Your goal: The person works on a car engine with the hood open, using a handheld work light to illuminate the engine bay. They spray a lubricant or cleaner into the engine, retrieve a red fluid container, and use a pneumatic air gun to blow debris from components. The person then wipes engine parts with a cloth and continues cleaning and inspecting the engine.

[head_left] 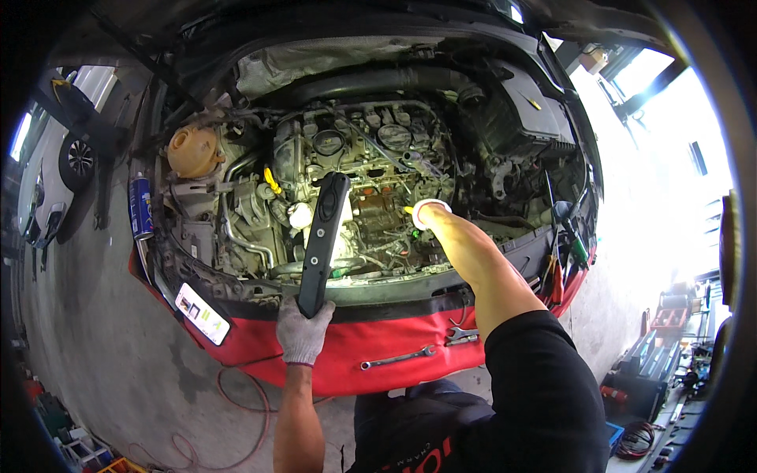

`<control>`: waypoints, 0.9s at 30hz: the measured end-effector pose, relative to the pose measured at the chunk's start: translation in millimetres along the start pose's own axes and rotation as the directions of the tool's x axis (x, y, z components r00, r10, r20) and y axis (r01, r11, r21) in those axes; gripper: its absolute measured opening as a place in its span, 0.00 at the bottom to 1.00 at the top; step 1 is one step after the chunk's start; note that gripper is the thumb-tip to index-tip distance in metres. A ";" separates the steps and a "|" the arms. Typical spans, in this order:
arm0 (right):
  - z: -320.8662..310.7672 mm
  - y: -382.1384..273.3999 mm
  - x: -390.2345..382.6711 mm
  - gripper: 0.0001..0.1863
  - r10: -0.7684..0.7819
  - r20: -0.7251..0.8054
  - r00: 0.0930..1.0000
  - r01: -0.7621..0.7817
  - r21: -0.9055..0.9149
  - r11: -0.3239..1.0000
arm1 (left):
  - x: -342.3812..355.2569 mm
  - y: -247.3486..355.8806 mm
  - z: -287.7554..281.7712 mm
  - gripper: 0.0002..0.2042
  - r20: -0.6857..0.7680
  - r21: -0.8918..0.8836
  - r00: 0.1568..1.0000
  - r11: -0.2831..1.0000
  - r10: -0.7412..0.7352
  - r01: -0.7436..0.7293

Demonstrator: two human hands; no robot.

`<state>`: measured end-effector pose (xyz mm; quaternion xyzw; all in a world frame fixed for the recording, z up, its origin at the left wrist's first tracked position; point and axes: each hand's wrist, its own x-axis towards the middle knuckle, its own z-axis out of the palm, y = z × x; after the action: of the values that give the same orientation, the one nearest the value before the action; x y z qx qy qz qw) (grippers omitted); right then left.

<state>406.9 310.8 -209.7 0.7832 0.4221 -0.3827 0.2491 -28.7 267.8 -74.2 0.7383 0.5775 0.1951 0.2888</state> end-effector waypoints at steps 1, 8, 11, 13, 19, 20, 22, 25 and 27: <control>4.2 0.5 -0.7 0.24 -0.001 -0.054 0.999 0.004 0.059 0.998 | -0.6 2.2 -0.5 0.24 0.013 0.015 1.000 1.000 -0.017 0.017; -9.1 1.8 -3.4 0.42 0.024 0.108 0.994 -0.009 -0.139 0.990 | -2.3 21.3 6.9 0.26 0.003 0.118 0.999 0.992 -0.040 0.040; -18.0 -38.9 -21.1 0.43 -0.150 0.043 0.988 0.154 -0.124 0.980 | -5.5 13.1 -4.3 0.26 -0.069 0.141 0.995 0.987 -0.071 0.081; 2.2 44.5 29.0 0.35 0.093 0.110 0.990 -0.072 -0.183 0.980 | -4.8 44.2 31.9 0.26 -0.006 0.081 0.999 0.996 -0.044 0.044; -24.8 -35.3 -61.4 0.37 -0.112 -0.014 0.994 0.111 -0.077 0.991 | -6.9 28.1 5.8 0.27 -0.021 0.164 0.993 0.979 -0.118 0.120; -10.1 -27.6 -22.7 0.26 -0.029 -0.028 0.999 0.028 -0.055 0.998 | -7.4 31.7 10.5 0.27 -0.014 0.157 0.993 0.981 -0.114 0.115; 9.6 -13.3 -26.5 0.22 -0.150 -0.209 0.966 0.145 -0.041 0.989 | -7.0 41.0 25.4 0.27 0.000 0.133 0.995 0.986 -0.102 0.101; -4.2 -92.1 -106.1 0.24 -0.177 -0.161 0.971 0.172 -0.045 0.984 | -9.9 26.0 4.2 0.28 -0.055 0.192 0.988 0.969 -0.147 0.155; 3.5 -76.5 -95.4 0.23 -0.131 -0.221 0.966 0.142 0.031 0.989 | -6.7 22.4 24.5 0.27 -0.087 0.185 0.995 0.980 -0.054 0.069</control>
<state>306.9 303.2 -139.7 0.7952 0.4908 -0.3203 0.1558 1.4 252.6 -77.9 0.7355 0.6270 0.1607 0.2002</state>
